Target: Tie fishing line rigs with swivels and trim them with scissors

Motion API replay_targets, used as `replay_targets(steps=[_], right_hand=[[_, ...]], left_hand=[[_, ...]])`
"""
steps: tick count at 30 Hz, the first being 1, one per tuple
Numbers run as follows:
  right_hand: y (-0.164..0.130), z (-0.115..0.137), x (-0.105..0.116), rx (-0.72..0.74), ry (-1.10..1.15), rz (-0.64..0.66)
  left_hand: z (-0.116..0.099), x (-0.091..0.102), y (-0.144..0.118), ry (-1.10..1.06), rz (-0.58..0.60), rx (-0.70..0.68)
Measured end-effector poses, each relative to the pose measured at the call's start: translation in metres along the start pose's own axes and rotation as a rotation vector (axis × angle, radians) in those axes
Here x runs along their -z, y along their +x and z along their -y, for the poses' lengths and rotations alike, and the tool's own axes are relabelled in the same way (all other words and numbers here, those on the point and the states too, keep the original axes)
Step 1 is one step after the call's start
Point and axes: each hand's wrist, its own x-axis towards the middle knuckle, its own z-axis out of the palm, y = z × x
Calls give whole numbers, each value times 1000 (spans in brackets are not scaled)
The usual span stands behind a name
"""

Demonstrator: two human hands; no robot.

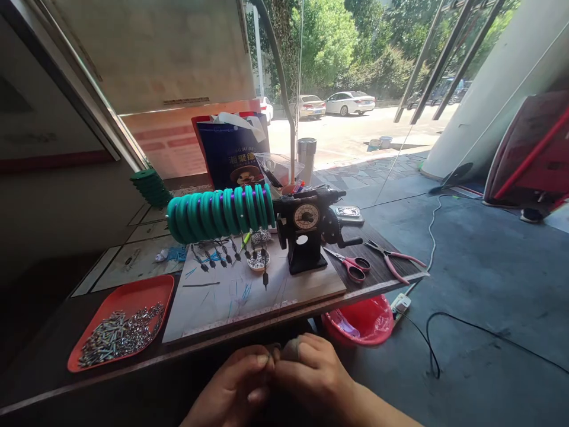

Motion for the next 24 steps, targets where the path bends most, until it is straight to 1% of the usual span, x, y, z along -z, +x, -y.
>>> replay_targets(steps=[2,4,6,8,10,11,13,14,15,17,19,21,24], right_hand=[[-2,-1,-2,-308,264,20],[-4,-4,-3,-653,608,72],[-5,-7,-5,-925,947,117],[-9,-8,-8,-1119,1181,160],[-12,-7,-11,-1223,1284,214],[-14,-5,-12,-1248,1312,236],[-13,1,-10,-1246,1330,255],[-11,5,-8,-1206,1288,251],[-9,9,-5,-1145,1210,246],[-2,15,2,-953,971,250],[4,19,6,-736,741,291],[6,20,6,-554,579,342],[11,19,6,-364,386,371]], left_hand=[[1,1,1,13,20,12],[0,1,3,34,42,47],[-1,1,6,103,65,63],[-3,1,7,279,67,8],[-5,1,7,519,26,-100],[-5,1,6,635,-21,-170],[-6,0,4,839,-134,-303],[-6,0,2,928,-182,-350],[-7,0,0,1014,-221,-385],[-7,0,-2,1135,-261,-417],[-6,2,-3,1157,-277,-431],[-4,5,-2,1113,-285,-456],[0,8,-2,1076,-295,-495]])
